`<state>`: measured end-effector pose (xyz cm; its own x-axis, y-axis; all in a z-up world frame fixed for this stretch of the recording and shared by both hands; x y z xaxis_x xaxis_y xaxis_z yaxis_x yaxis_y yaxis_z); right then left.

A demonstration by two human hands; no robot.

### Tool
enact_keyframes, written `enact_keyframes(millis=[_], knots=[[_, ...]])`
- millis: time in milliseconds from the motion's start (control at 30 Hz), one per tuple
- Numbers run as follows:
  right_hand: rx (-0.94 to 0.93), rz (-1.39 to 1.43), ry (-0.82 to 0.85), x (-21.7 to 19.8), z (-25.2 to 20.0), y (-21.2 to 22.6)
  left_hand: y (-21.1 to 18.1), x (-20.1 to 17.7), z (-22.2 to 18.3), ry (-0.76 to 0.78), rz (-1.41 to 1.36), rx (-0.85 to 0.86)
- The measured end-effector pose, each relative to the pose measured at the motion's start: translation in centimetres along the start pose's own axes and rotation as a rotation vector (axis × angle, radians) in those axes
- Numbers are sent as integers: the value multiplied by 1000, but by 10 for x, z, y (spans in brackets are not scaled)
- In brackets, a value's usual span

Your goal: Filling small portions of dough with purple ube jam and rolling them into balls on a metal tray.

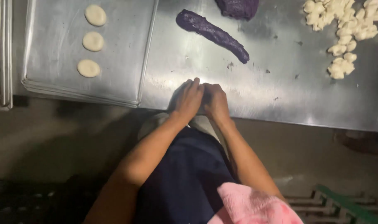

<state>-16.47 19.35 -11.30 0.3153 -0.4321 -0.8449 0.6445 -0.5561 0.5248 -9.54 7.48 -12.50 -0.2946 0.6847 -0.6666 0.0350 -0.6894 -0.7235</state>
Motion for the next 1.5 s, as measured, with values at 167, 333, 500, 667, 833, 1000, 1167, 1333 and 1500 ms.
enact_keyframes(millis=[167, 333, 500, 667, 833, 1000, 1167, 1333, 1500], knots=[[260, -40, -26, -15, 33, 19, 2, -44, 20, -31, -422, -209], [140, -3, 34, -15, 29, 17, 28, -23, 18, -81, -479, -293], [4, -176, 15, -15, 25, 25, 20, -20, 9, -188, -355, -189], [225, -136, 273, -48, 54, 21, 34, -29, -15, -302, -535, -370], [-9, -228, -30, -15, 89, 38, 26, -26, -30, -301, -545, -404], [-34, -440, 91, 26, 82, 26, 13, -21, -29, -294, -528, -498], [33, -207, 37, 6, 94, 32, 7, -9, -14, -399, -413, -461], [177, 335, -120, 0, 50, -37, -1, 14, -7, -400, -157, -479], [389, 535, 47, -10, 2, -57, -73, -10, 7, -138, -318, -442]])
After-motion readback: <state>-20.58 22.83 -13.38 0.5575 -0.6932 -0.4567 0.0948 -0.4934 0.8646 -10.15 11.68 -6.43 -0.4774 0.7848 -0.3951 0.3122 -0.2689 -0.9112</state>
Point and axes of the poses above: each hand's wrist, its own z-axis towards the middle knuckle, its own x-axis out of the palm, y = z × x, the point moved 2 cm from there along z, towards the middle knuckle, and after that the axes turned 7 degrees about -z, right-handed, at the moved point
